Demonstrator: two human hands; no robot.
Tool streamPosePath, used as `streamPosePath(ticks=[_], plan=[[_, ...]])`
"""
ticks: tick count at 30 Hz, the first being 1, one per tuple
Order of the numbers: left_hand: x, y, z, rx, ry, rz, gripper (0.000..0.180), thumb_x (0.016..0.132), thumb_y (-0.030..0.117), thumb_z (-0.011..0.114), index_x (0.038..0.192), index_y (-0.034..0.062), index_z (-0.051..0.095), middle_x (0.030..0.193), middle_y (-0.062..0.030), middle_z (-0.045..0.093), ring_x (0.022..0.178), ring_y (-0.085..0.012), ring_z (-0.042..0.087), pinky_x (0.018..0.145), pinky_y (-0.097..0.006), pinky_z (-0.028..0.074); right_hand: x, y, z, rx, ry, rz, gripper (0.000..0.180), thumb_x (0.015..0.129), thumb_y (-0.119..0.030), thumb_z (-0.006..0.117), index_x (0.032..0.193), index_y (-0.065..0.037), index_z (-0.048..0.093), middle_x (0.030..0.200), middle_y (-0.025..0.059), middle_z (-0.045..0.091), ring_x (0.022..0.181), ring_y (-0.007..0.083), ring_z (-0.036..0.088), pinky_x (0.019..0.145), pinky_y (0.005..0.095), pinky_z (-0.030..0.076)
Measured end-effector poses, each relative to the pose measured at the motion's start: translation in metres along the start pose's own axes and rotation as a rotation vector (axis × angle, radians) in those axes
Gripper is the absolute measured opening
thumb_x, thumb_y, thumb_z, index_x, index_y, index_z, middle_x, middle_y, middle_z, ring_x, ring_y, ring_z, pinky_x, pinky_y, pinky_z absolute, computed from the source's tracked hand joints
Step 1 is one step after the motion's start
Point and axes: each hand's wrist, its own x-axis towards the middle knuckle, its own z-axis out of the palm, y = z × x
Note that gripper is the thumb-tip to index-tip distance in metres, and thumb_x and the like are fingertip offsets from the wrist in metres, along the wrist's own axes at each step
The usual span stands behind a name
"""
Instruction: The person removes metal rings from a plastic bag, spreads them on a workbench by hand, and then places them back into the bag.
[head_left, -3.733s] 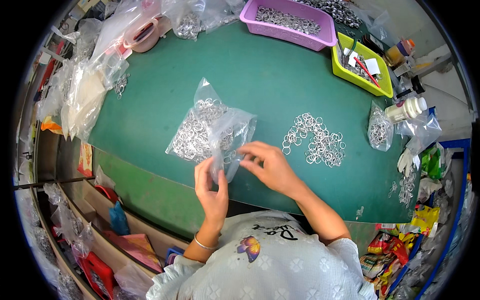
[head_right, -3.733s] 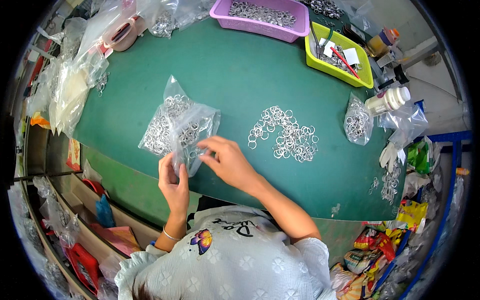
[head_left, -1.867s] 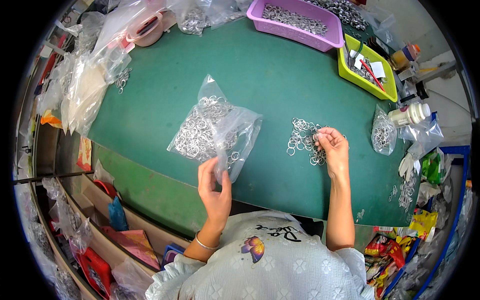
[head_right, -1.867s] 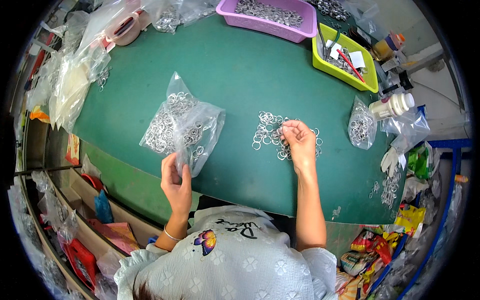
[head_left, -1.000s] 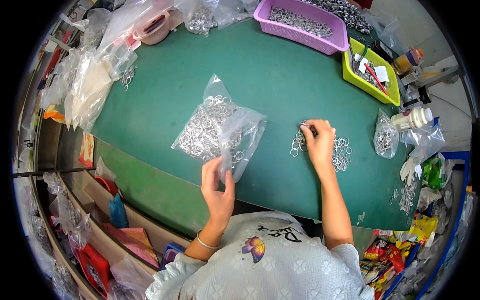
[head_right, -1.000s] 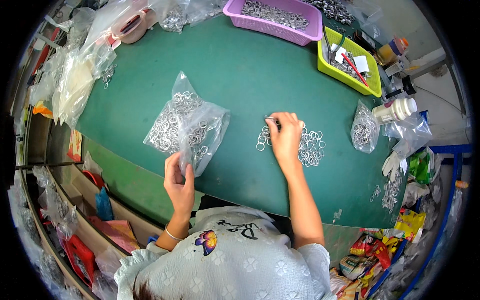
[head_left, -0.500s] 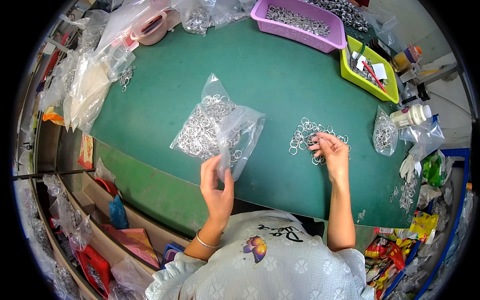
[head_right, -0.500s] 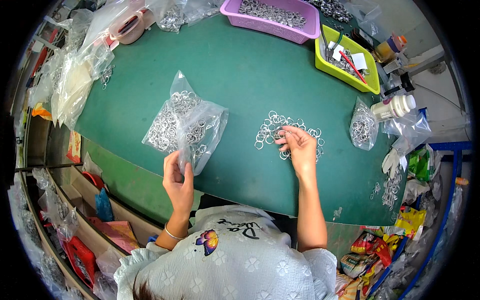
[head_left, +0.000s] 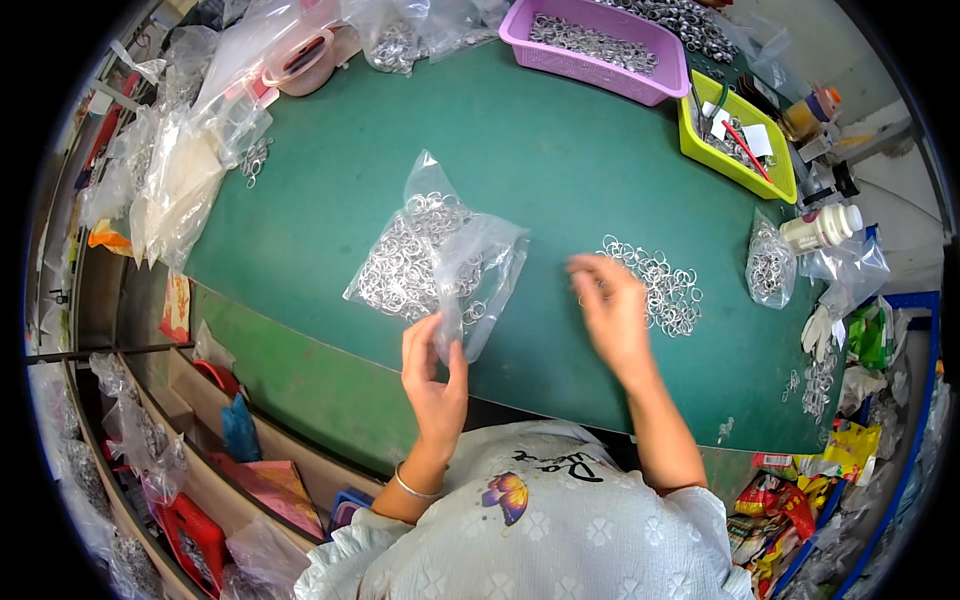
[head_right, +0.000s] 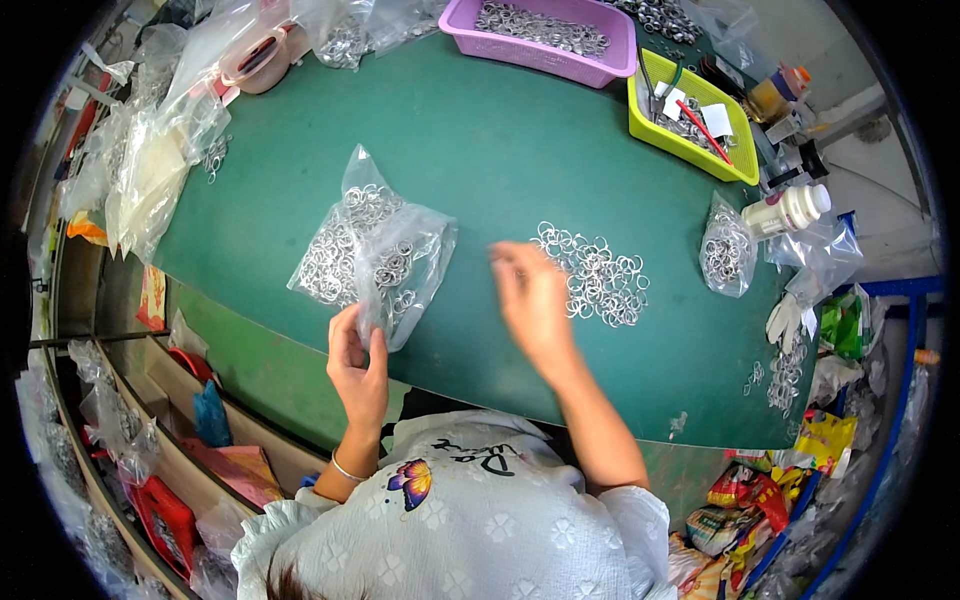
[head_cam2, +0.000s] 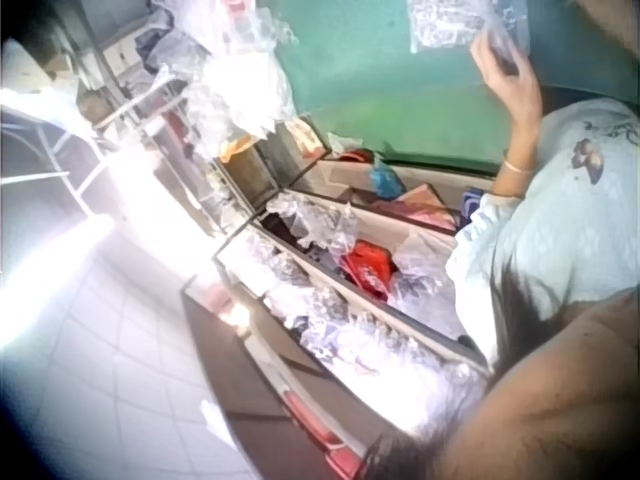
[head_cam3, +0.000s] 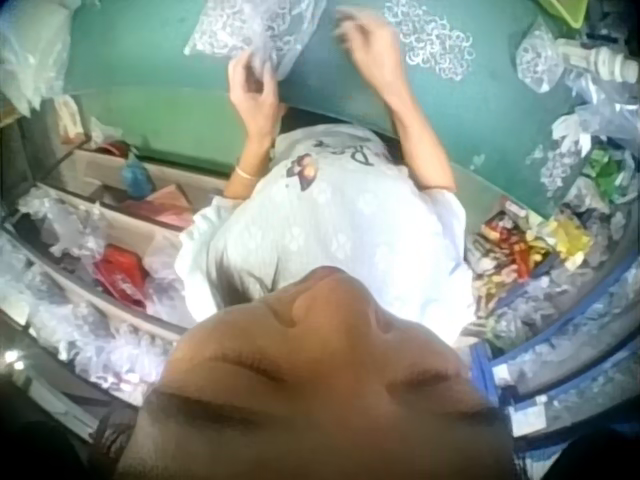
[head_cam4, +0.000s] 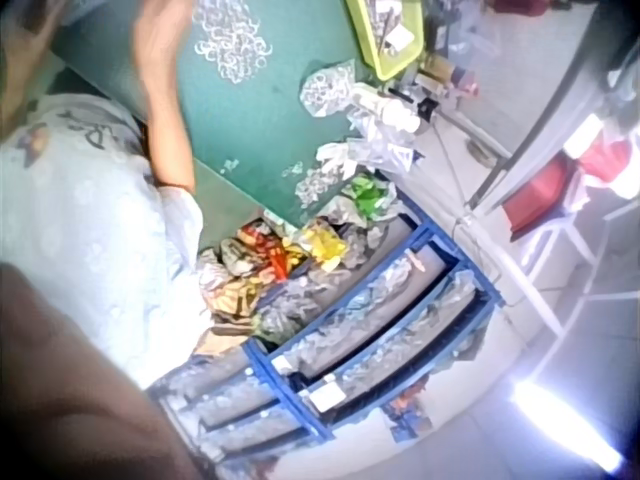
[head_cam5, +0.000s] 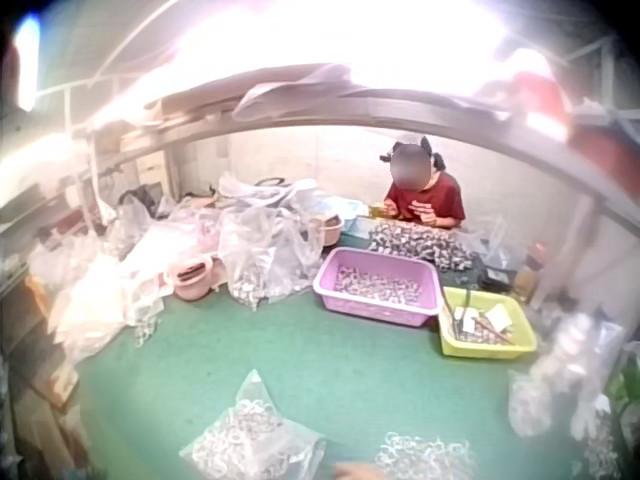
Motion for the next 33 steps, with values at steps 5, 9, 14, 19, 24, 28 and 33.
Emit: streamPosePath(ticks=[5,9,14,19,24,28,33], plan=[[0.000,0.002,0.002,-0.012,-0.027,-0.029,0.032,0.085,-0.008,0.052,0.117,-0.0062,0.049,0.115,-0.0074,0.046,0.095,-0.0123,0.051,0.083,-0.024,0.043,0.018,0.051,-0.035,-0.698,0.191,-0.127,0.013,0.076,-0.005,0.065,0.088,-0.002,0.065,0.090,0.0086,0.060,0.086,0.0266,0.051,0.074,0.0355,0.039],[0.000,0.000,0.001,0.012,-0.023,-0.023,0.032,0.085,-0.008,0.052,0.117,-0.0061,0.048,0.114,-0.0072,0.046,0.095,-0.0120,0.051,0.082,-0.024,0.043,0.017,0.055,-0.039,-0.590,0.176,-0.042,0.008,0.074,-0.004,0.066,0.081,-0.002,0.062,0.083,0.0068,0.060,0.083,0.0245,0.051,0.073,0.0335,0.037],[-0.001,0.001,0.001,0.013,-0.025,-0.032,0.032,0.085,-0.008,0.052,0.117,-0.0060,0.048,0.114,-0.0072,0.046,0.095,-0.0120,0.051,0.082,-0.024,0.043,0.017,0.046,-0.033,-0.432,0.081,-0.006,0.010,0.075,-0.002,0.064,0.084,-0.003,0.064,0.080,0.0078,0.061,0.081,0.0249,0.053,0.075,0.0357,0.036],[0.000,-0.001,0.001,0.003,-0.007,-0.019,0.034,0.083,-0.008,0.054,0.116,-0.0029,0.052,0.112,-0.0106,0.049,0.098,-0.0170,0.053,0.079,-0.025,0.045,0.020,0.040,-0.027,-0.713,-0.023,-0.197,0.008,0.075,-0.002,0.063,0.082,-0.004,0.065,0.080,0.0081,0.059,0.081,0.0254,0.053,0.075,0.0365,0.035],[0.000,-0.002,0.002,0.004,0.003,-0.019,0.034,0.083,-0.007,0.054,0.116,-0.0019,0.052,0.111,-0.0104,0.050,0.098,-0.0170,0.053,0.078,-0.025,0.045,0.013,0.054,-0.039,-0.542,0.059,-0.120,0.007,0.075,0.001,0.062,0.081,-0.004,0.062,0.077,0.0083,0.057,0.075,0.0246,0.052,0.072,0.0360,0.037],[-0.001,-0.004,0.000,0.000,-0.003,-0.019,0.034,0.082,-0.007,0.054,0.116,-0.0017,0.052,0.112,-0.0105,0.049,0.098,-0.0175,0.053,0.078,-0.025,0.045,0.005,0.038,-0.035,0.034,-0.045,0.122,0.006,0.082,0.002,0.059,0.087,-0.002,0.058,0.077,0.0042,0.060,0.064,0.0118,0.055,0.058,0.0269,0.044],[0.001,-0.003,0.003,-0.008,-0.009,-0.018,0.034,0.083,-0.007,0.054,0.116,-0.0019,0.052,0.113,-0.0106,0.049,0.098,-0.0176,0.053,0.079,-0.026,0.046,-0.004,-0.019,0.025,0.437,-0.328,0.236,0.013,0.085,-0.005,0.059,0.096,0.002,0.057,0.079,0.0059,0.062,0.066,0.0100,0.059,0.061,0.0248,0.049]])
